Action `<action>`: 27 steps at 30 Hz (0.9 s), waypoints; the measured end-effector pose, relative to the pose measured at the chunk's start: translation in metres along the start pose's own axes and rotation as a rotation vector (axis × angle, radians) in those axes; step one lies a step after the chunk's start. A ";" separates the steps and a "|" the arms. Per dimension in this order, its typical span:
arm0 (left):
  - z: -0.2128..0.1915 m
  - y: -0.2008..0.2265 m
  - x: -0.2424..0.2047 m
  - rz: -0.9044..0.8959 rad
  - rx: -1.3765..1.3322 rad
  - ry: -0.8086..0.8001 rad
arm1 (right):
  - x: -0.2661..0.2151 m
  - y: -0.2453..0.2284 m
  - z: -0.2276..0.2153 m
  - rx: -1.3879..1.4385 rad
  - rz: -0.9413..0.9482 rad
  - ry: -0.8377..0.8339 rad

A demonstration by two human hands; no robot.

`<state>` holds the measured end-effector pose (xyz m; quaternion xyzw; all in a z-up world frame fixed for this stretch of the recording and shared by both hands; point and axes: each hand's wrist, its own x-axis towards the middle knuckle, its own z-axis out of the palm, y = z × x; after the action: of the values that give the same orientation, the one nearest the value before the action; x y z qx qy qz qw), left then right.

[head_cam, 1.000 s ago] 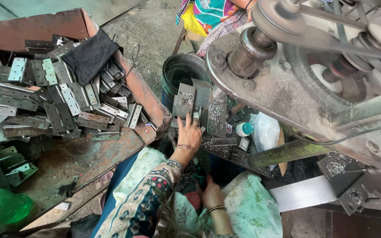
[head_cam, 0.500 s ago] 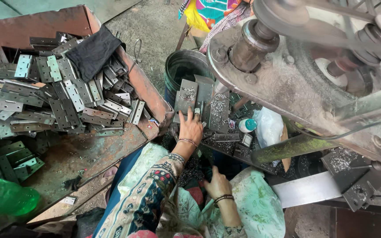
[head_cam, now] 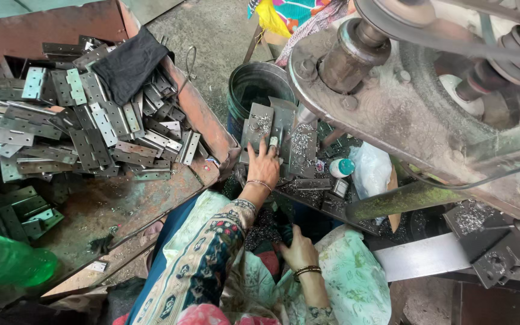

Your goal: The person sits on the floor and repeatedly places small metal brackets into a press machine, activates the press, and removes the processed pieces. The person handles the brackets one at a time and places the finished pieces into a nearby pile.

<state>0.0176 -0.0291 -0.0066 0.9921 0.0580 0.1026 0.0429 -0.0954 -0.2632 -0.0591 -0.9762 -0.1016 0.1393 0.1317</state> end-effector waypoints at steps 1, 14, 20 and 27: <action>-0.002 -0.001 0.004 -0.007 0.001 -0.025 | -0.001 -0.004 0.003 -0.024 0.017 0.001; -0.002 -0.011 0.030 -0.032 0.014 -0.047 | -0.006 0.000 -0.001 0.043 -0.031 0.024; -0.004 -0.009 0.038 -0.020 0.023 -0.048 | -0.010 -0.006 0.041 0.002 0.009 0.175; 0.000 -0.012 0.014 0.011 0.008 -0.029 | -0.004 -0.001 0.006 -0.027 0.019 0.026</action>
<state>0.0299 -0.0157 -0.0047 0.9939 0.0522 0.0884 0.0391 -0.1009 -0.2613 -0.0633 -0.9805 -0.0924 0.1263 0.1188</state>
